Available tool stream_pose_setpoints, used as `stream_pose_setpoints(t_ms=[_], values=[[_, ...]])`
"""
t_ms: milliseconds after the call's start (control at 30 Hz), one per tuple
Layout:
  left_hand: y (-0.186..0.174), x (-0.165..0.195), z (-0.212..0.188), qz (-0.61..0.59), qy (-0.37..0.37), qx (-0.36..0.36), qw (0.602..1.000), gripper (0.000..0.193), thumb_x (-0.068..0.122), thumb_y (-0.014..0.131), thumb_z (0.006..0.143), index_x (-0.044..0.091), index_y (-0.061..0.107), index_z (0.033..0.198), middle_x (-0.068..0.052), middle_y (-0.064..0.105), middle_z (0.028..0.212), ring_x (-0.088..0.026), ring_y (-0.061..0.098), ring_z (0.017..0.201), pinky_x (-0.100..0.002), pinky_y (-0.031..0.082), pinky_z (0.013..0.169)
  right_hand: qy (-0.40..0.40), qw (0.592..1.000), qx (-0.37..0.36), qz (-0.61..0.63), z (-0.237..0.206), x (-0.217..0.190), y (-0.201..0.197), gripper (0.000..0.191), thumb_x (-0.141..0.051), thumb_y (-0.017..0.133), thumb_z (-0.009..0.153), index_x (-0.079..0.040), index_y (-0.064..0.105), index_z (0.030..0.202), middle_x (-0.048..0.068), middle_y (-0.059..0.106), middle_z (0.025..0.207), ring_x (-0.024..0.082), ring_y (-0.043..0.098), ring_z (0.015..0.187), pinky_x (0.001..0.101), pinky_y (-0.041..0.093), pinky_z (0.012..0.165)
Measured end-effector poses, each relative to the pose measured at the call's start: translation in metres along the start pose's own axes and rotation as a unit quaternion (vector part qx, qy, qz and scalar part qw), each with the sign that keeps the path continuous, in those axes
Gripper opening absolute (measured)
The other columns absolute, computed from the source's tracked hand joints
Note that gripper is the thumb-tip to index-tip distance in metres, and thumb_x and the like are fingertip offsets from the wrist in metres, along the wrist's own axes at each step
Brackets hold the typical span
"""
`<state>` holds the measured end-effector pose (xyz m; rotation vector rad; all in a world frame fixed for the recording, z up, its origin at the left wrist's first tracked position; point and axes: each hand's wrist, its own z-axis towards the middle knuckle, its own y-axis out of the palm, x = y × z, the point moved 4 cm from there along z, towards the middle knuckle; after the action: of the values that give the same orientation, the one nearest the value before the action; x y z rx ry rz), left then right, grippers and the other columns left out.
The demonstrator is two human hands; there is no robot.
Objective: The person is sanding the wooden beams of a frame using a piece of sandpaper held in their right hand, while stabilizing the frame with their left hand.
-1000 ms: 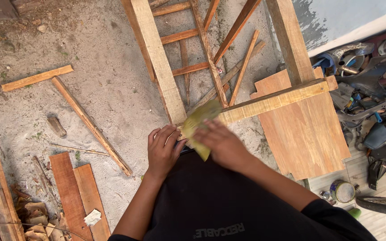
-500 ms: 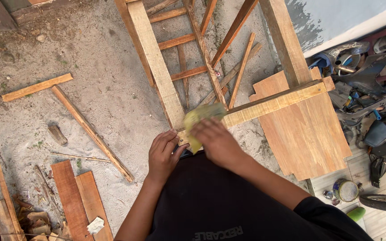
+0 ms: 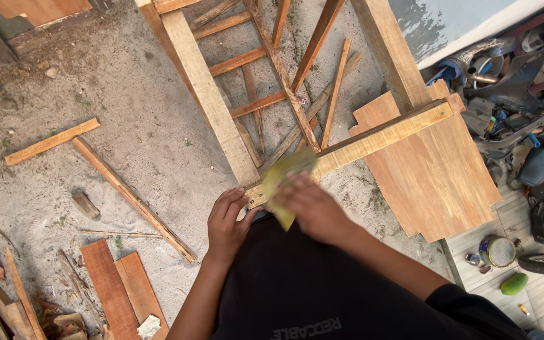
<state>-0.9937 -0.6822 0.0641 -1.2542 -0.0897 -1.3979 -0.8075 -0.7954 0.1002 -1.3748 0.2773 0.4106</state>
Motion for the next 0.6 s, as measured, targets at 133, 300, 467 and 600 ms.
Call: stream_pose_setpoints(t_ms=[133, 300, 467, 600], values=[[0.000, 0.005, 0.001, 0.001, 0.006, 0.012, 1.000, 0.039, 0.016, 0.092, 0.072, 0.000, 0.069, 0.099, -0.013, 0.070, 0.113, -0.032, 0.069, 0.113, -0.045, 0.056, 0.104, -0.031, 0.996, 0.076, 0.045, -0.017, 0.025, -0.018, 0.053, 0.019, 0.049, 0.078, -0.010, 0.070, 0.117, 0.011, 0.073, 0.125, 0.028, 0.065, 0.123, 0.0416, 0.057, 0.102], [0.000, 0.005, 0.002, -0.005, 0.000, 0.014, 1.000, 0.039, 0.018, 0.092, 0.073, 0.001, 0.069, 0.099, -0.012, 0.070, 0.113, -0.030, 0.070, 0.112, -0.045, 0.056, 0.106, 0.171, 0.933, 0.232, -0.213, -0.058, 0.134, -0.106, 0.032, 0.016, 0.048, 0.094, -0.003, 0.066, 0.112, 0.016, 0.073, 0.116, 0.033, 0.073, 0.102, 0.0437, 0.065, 0.088], [0.002, 0.005, 0.001, 0.006, 0.005, 0.007, 1.000, 0.039, 0.019, 0.092, 0.073, 0.001, 0.069, 0.099, -0.013, 0.070, 0.112, -0.032, 0.070, 0.113, -0.045, 0.056, 0.105, 0.095, 0.971, 0.218, -0.013, -0.037, 0.073, -0.050, 0.027, 0.014, 0.051, 0.092, -0.005, 0.067, 0.102, 0.013, 0.073, 0.117, 0.030, 0.065, 0.121, 0.0440, 0.051, 0.115], [0.005, 0.007, 0.000, 0.013, 0.008, 0.008, 1.000, 0.038, 0.017, 0.092, 0.075, 0.000, 0.068, 0.100, -0.013, 0.070, 0.111, -0.031, 0.070, 0.112, -0.046, 0.056, 0.106, -0.071, 0.995, 0.077, 0.007, -0.020, 0.007, 0.009, 0.048, 0.009, 0.051, 0.085, -0.013, 0.068, 0.124, 0.013, 0.073, 0.127, 0.031, 0.063, 0.126, 0.0488, 0.044, 0.114]])
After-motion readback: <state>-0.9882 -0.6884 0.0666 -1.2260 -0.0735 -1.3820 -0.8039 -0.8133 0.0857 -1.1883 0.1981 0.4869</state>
